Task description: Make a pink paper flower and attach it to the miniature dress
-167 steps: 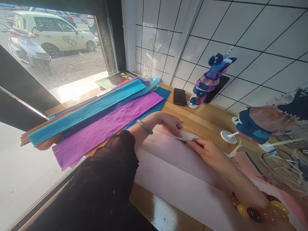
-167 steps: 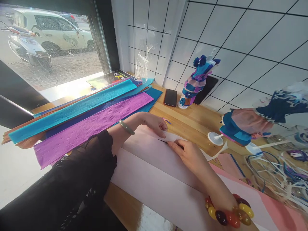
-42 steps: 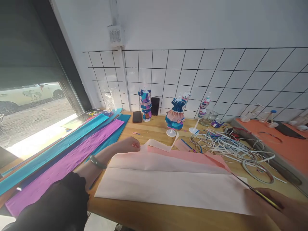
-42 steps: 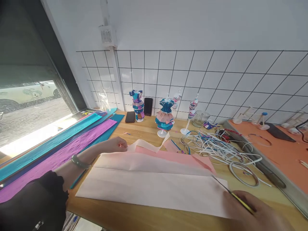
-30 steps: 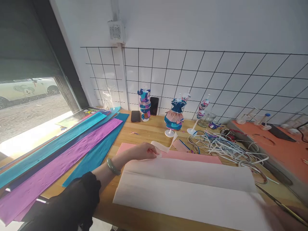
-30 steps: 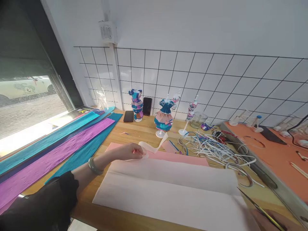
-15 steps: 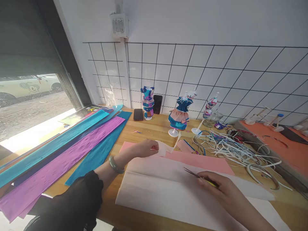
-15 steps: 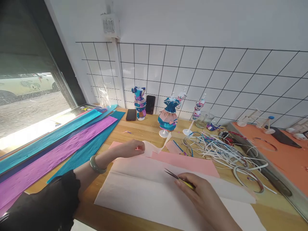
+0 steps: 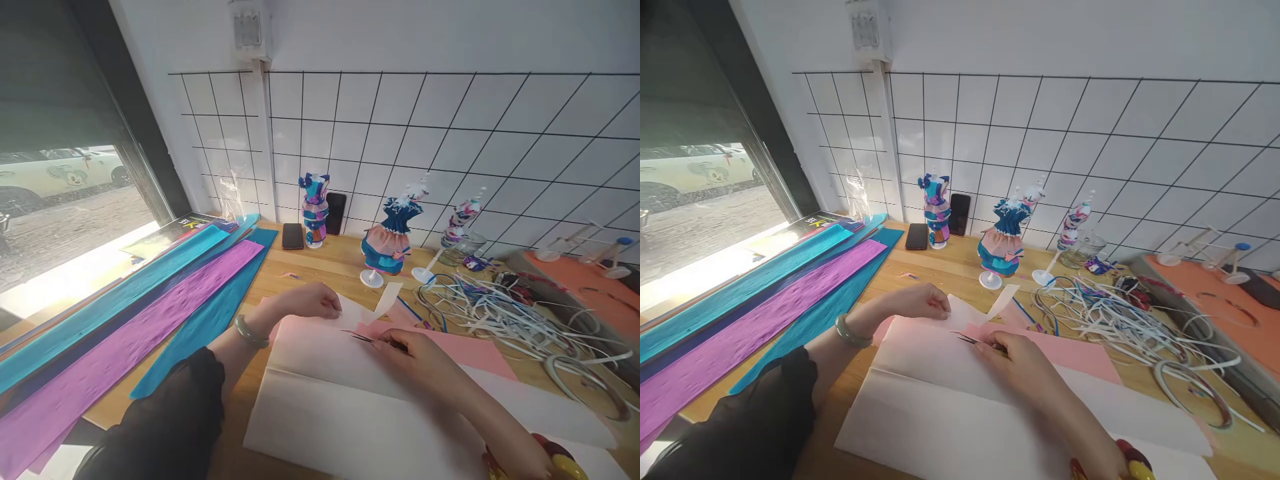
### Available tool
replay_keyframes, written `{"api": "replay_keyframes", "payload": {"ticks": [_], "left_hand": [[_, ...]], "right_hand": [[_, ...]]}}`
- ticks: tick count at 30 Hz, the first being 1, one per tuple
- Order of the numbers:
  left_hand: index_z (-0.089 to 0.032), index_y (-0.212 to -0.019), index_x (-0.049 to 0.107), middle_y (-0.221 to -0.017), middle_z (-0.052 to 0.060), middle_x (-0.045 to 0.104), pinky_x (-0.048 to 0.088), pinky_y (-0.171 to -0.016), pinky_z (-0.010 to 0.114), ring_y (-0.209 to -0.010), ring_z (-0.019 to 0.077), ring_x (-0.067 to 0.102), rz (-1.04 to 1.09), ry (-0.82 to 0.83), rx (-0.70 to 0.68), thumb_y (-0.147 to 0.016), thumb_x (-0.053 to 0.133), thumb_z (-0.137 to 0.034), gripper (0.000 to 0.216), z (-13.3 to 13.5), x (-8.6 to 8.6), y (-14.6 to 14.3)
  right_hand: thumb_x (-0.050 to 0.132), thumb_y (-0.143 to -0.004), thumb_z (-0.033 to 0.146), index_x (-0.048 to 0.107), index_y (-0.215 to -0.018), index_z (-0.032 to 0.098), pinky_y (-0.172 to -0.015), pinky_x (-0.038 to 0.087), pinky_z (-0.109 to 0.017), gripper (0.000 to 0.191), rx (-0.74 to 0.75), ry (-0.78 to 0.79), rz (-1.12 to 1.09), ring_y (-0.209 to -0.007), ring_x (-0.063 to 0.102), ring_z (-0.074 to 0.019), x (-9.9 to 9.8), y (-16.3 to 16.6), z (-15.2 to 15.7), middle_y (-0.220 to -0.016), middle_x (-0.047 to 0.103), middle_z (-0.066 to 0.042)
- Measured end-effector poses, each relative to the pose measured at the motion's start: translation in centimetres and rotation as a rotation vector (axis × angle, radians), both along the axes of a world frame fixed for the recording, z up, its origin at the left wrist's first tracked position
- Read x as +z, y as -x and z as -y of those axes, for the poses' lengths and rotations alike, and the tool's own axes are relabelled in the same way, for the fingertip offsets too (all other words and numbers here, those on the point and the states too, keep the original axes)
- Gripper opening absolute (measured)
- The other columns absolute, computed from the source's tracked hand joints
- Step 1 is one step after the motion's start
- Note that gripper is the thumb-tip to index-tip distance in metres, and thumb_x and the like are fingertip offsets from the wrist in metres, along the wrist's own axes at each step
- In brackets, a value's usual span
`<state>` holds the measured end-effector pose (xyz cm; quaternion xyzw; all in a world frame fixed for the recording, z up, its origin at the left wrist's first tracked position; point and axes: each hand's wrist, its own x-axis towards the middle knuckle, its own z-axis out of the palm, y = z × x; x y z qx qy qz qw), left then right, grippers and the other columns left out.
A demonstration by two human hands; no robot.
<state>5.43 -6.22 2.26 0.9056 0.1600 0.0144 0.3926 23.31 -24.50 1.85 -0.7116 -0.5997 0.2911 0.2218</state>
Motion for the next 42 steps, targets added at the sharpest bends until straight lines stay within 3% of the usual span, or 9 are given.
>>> {"api": "replay_keyframes", "payload": {"ticks": [8,13,18,23,30,42], "left_hand": [[-0.015,-0.087,0.067,-0.080,0.001,0.065,0.040,-0.061,0.018,-0.072,0.0107,0.057,0.040,0.109,-0.036,-0.075,0.057,-0.030,0.021,-0.7,-0.3,0.4],[-0.016,-0.091,0.067,-0.078,0.001,0.065,0.039,-0.059,0.018,-0.068,0.0094,0.054,0.048,0.180,-0.052,-0.076,0.057,-0.033,0.025,-0.9,-0.5,0.4],[-0.018,-0.093,0.067,-0.080,0.000,0.065,0.040,-0.061,0.018,-0.072,0.0100,0.056,0.048,0.201,-0.051,-0.076,0.056,-0.037,0.027,-1.0,-0.9,0.5],[-0.019,-0.092,0.067,-0.078,-0.001,0.065,0.039,-0.060,0.018,-0.071,0.0095,0.056,0.043,0.152,-0.035,-0.077,0.056,-0.037,0.026,-1.0,-0.7,0.5],[-0.021,-0.092,0.066,-0.085,-0.002,0.066,0.041,-0.065,0.019,-0.078,0.0115,0.059,0.043,0.177,-0.030,-0.077,0.055,-0.036,0.024,-1.0,-1.1,0.5],[-0.020,-0.092,0.066,-0.088,-0.001,0.067,0.041,-0.068,0.018,-0.080,0.0113,0.059,0.064,0.121,-0.059,-0.076,0.054,-0.033,0.024,-1.2,-0.6,0.7]], "right_hand": [[0.045,-0.082,0.048,0.068,-0.089,0.022,-0.070,0.042,-0.028,0.036,0.033,0.010,0.030,-0.084,0.059,-0.0215,-0.7,1.4,-2.3,-0.094,0.067,-0.005],[0.040,-0.084,0.048,0.063,-0.076,0.019,-0.058,0.037,-0.026,0.038,0.089,0.017,0.080,-0.071,0.055,-0.0185,-0.3,2.1,-3.2,-0.076,0.064,-0.003],[0.040,-0.083,0.053,0.047,-0.060,0.018,-0.048,0.025,-0.025,0.042,0.094,0.041,0.057,-0.055,0.038,-0.0114,-0.9,2.4,-3.8,-0.059,0.045,0.002],[0.038,-0.082,0.057,0.033,-0.057,0.020,-0.048,0.018,-0.025,0.045,0.097,0.085,0.003,-0.053,0.024,-0.0098,-1.6,2.6,-3.9,-0.059,0.022,0.005],[0.037,-0.085,0.053,0.045,-0.062,0.018,-0.052,0.027,-0.025,0.042,0.176,0.030,-0.014,-0.059,0.034,-0.0119,-1.6,2.3,-3.7,-0.063,0.035,0.002],[0.038,-0.085,0.052,0.048,-0.061,0.018,-0.054,0.031,-0.025,0.042,0.159,-0.015,0.010,-0.059,0.036,-0.0125,-2.4,2.1,-4.0,-0.061,0.035,0.002]]}}
